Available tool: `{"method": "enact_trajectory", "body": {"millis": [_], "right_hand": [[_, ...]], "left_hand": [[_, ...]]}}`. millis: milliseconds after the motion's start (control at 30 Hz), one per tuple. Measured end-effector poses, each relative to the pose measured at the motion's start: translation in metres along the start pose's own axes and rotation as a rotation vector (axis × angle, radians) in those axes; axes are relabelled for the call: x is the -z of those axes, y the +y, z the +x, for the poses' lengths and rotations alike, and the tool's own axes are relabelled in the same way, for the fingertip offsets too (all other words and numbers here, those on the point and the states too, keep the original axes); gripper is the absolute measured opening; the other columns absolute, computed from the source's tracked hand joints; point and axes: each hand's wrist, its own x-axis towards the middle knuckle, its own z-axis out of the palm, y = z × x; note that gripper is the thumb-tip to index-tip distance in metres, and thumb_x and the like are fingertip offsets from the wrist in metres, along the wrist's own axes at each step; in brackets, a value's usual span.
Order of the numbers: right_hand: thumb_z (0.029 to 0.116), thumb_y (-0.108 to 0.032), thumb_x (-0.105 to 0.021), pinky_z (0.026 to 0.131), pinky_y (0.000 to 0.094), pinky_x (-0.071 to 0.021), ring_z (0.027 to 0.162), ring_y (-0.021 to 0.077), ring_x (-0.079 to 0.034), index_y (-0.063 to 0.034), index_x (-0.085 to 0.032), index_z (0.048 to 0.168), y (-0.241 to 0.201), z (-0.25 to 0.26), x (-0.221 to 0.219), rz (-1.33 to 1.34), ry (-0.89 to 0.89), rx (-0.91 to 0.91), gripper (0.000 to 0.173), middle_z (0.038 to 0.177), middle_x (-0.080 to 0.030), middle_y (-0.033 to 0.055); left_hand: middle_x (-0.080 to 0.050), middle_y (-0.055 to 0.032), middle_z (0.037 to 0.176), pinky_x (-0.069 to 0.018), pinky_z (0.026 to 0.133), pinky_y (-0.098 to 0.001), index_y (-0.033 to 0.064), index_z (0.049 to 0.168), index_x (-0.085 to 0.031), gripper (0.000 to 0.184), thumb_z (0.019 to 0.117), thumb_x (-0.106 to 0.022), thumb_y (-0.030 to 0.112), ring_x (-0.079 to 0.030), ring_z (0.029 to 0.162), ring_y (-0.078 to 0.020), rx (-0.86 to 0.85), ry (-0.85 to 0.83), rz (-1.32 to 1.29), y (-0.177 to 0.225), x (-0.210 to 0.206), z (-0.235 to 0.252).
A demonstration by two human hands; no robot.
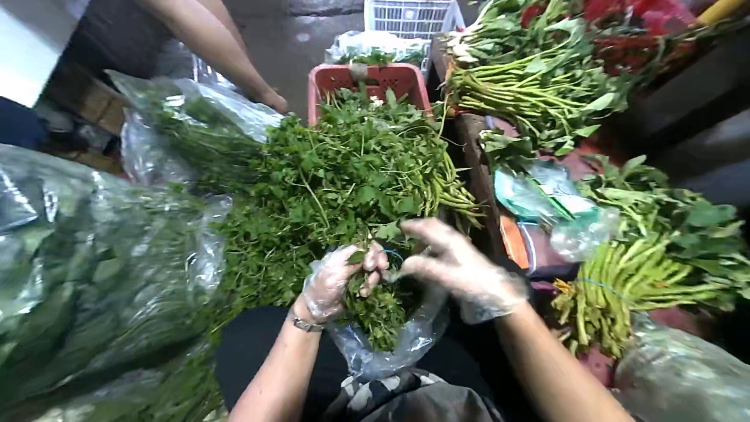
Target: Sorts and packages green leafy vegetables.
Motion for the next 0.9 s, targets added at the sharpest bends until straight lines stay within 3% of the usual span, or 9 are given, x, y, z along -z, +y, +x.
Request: {"method": "enact_trajectory", "body": {"millis": [100, 200, 267, 333, 400, 500, 633, 733, 900], "right_hand": [[0.095, -0.012, -0.066, 0.093, 0.0257, -0.0532, 0.102, 0.0077, -0.065, -0.0007, -0.074, 0.102, 0.001, 0.011, -0.032, 0.418, -0.015, 0.033, 0.015, 0.108, -0.07, 0.005], [0.0907, -0.018, -0.062, 0.078, 0.0242, -0.0544, 0.084, 0.0052, -0.066, -0.0172, -0.074, 0.083, 0.007, 0.005, -0.025, 1.006, -0.026, 0.063, 0.015, 0.086, -0.071, -0.0046], [0.0901, -0.026, -0.065, 0.069, 0.0194, -0.0499, 0.072, -0.0015, -0.061, -0.0233, -0.072, 0.075, 0.015, -0.001, -0.017, 0.73, -0.165, 0.175, 0.017, 0.074, -0.065, -0.0126], [0.0964, -0.025, -0.064, 0.071, 0.0371, -0.0536, 0.073, 0.014, -0.066, -0.0083, -0.077, 0.087, 0.011, -0.003, -0.005, -0.036, -0.175, 0.122, 0.023, 0.078, -0.071, 0.0039], [0.1011, -0.027, -0.059, 0.09, 0.0599, -0.0507, 0.097, 0.0313, -0.072, -0.0049, -0.079, 0.108, 0.015, 0.005, -0.011, -0.306, -0.002, 0.001, 0.031, 0.102, -0.076, 0.0163], [0.1049, -0.021, -0.045, 0.101, 0.0312, -0.051, 0.112, 0.0096, -0.066, -0.0054, -0.075, 0.111, 0.007, 0.017, -0.025, 0.261, 0.141, -0.057, 0.034, 0.115, -0.074, 0.0032], [0.0962, -0.021, -0.046, 0.089, 0.0325, -0.0558, 0.094, 0.0127, -0.07, -0.0152, -0.073, 0.078, 0.006, 0.02, -0.047, 1.079, 0.008, 0.05, 0.034, 0.089, -0.075, 0.0011], [0.0995, -0.033, -0.05, 0.092, 0.0307, -0.054, 0.1, 0.0126, -0.069, -0.0138, -0.08, 0.095, 0.01, 0.019, -0.045, 1.091, -0.169, 0.206, 0.036, 0.099, -0.076, 0.0015], [0.0997, -0.027, -0.049, 0.086, 0.025, -0.0559, 0.098, 0.0088, -0.069, -0.0106, -0.075, 0.122, 0.005, 0.011, -0.03, 0.966, -0.42, 0.047, 0.038, 0.111, -0.075, 0.0009]], "left_hand": [[-0.069, 0.0062, 0.087, -0.0531, 0.058, -0.0147, 0.0148, 0.09, -0.069, 0.032, 0.1011, -0.039, 0.008, -0.062, 0.066, -0.0002, -0.009, 0.044, 0.022, 0.003, 0.004, -0.005], [-0.068, 0.008, 0.086, -0.0514, 0.059, -0.0139, 0.0154, 0.089, -0.068, 0.033, 0.1025, -0.038, 0.01, -0.06, 0.066, 0.0008, -0.016, 0.009, 0.075, 0.008, 0.011, -0.004], [-0.067, 0.0087, 0.083, -0.0504, 0.057, -0.0126, 0.0147, 0.088, -0.066, 0.035, 0.1029, -0.035, 0.009, -0.059, 0.065, 0.0022, -0.011, 0.043, 0.089, 0.01, 0.008, -0.004], [-0.067, 0.0076, 0.082, -0.0496, 0.055, -0.0125, 0.012, 0.09, -0.065, 0.035, 0.1031, -0.032, 0.007, -0.059, 0.062, 0.002, -0.005, 0.113, 0.131, 0.012, 0.005, -0.004], [-0.065, 0.0073, 0.083, -0.0489, 0.055, -0.014, 0.0099, 0.092, -0.063, 0.033, 0.1046, -0.033, 0.006, -0.057, 0.062, 0.0015, 0.051, 0.135, 0.193, 0.008, 0.0, -0.003], [-0.064, 0.0075, 0.082, -0.0498, 0.058, -0.0141, 0.0101, 0.092, -0.062, 0.033, 0.1046, -0.033, 0.005, -0.057, 0.064, 0.0014, 0.07, 0.139, 0.161, 0.006, -0.008, 0.002], [-0.065, 0.0084, 0.079, -0.051, 0.06, -0.0141, 0.0115, 0.09, -0.064, 0.034, 0.1021, -0.033, 0.003, -0.059, 0.066, 0.0016, 0.011, 0.19, 0.098, 0.006, -0.004, 0.002], [-0.062, 0.0108, 0.076, -0.05, 0.059, -0.0127, 0.0113, 0.093, -0.063, 0.032, 0.1026, -0.033, 0.003, -0.057, 0.064, 0.0038, 0.041, 0.229, 0.139, 0.01, -0.006, -0.003], [-0.067, 0.0012, 0.101, -0.0494, 0.086, -0.0119, -0.0103, 0.114, -0.063, 0.024, 0.1005, -0.047, 0.001, -0.06, 0.093, 0.0073, -0.081, 0.229, 0.496, 0.008, -0.006, -0.017]]}}
